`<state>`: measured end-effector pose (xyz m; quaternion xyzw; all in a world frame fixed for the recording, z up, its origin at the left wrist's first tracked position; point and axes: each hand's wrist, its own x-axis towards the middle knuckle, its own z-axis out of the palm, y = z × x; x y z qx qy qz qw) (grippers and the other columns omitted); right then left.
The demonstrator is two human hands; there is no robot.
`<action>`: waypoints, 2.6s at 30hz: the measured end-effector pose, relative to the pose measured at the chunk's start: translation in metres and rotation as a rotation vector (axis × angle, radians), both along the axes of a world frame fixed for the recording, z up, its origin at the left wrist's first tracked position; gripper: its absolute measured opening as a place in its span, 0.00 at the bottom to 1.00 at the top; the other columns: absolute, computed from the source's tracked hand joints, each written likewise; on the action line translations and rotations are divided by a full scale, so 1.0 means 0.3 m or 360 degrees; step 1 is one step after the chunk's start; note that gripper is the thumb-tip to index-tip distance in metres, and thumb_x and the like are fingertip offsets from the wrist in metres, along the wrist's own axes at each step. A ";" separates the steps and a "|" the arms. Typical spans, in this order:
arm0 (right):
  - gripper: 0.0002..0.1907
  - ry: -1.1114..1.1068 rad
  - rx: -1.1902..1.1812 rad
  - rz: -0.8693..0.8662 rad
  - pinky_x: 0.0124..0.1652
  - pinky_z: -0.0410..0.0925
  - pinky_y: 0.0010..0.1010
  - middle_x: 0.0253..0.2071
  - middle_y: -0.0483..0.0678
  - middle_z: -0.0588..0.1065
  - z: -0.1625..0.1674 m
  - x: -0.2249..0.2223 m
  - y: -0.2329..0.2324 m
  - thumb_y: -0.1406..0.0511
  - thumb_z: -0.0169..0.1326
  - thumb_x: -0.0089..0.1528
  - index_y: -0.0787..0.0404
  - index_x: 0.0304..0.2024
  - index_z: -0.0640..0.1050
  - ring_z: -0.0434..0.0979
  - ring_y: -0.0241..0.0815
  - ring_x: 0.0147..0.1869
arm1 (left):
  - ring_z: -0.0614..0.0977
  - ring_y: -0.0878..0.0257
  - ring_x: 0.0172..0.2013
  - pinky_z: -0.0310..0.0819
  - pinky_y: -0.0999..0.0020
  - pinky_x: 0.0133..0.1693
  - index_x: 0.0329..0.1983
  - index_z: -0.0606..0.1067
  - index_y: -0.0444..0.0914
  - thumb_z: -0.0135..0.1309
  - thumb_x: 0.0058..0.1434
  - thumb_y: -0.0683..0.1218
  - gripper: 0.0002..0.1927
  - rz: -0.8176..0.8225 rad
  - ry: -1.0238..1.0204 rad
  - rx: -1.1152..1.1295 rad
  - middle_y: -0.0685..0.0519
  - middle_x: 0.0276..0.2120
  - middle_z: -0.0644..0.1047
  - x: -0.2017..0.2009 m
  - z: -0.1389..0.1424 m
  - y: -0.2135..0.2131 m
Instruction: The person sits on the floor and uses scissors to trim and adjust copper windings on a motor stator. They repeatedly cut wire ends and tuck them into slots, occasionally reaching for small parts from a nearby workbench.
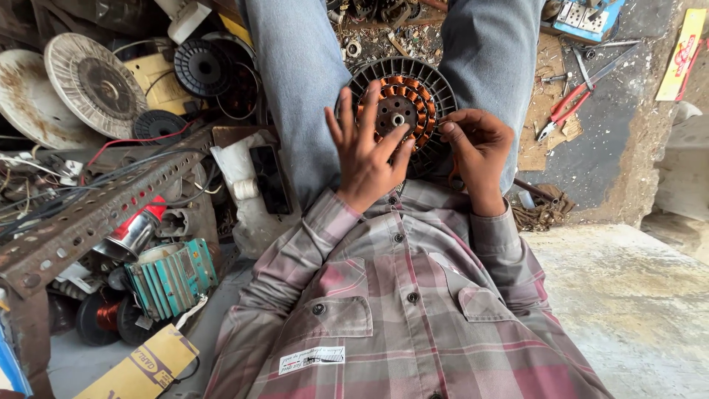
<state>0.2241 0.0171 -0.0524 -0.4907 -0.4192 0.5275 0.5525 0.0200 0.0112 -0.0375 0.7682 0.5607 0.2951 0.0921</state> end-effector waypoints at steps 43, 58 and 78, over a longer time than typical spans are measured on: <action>0.04 -0.0270 0.0187 0.0087 0.49 0.75 0.24 0.43 0.49 0.81 0.022 -0.019 0.012 0.79 0.59 0.68 0.70 0.44 0.80 0.81 0.34 0.47 | 0.40 0.42 0.78 0.27 0.16 0.69 0.43 0.83 0.43 0.62 0.67 0.49 0.06 -0.0055 -0.0028 0.0035 0.53 0.79 0.45 0.090 -0.012 0.051; 0.05 -0.0341 0.0170 0.0261 0.43 0.68 0.20 0.41 0.43 0.76 0.017 -0.031 0.028 0.78 0.61 0.67 0.70 0.43 0.78 0.72 0.29 0.41 | 0.45 0.42 0.77 0.28 0.17 0.68 0.42 0.84 0.43 0.66 0.59 0.47 0.09 -0.0058 -0.0084 -0.0054 0.52 0.77 0.50 0.069 -0.025 0.037; 0.04 -0.0797 0.0338 0.0203 0.43 0.73 0.24 0.41 0.49 0.77 0.088 -0.037 0.019 0.77 0.63 0.62 0.68 0.39 0.83 0.78 0.35 0.44 | 0.50 0.45 0.77 0.27 0.20 0.71 0.37 0.84 0.48 0.66 0.60 0.46 0.03 -0.0096 -0.0233 -0.0140 0.51 0.77 0.52 0.067 -0.047 0.054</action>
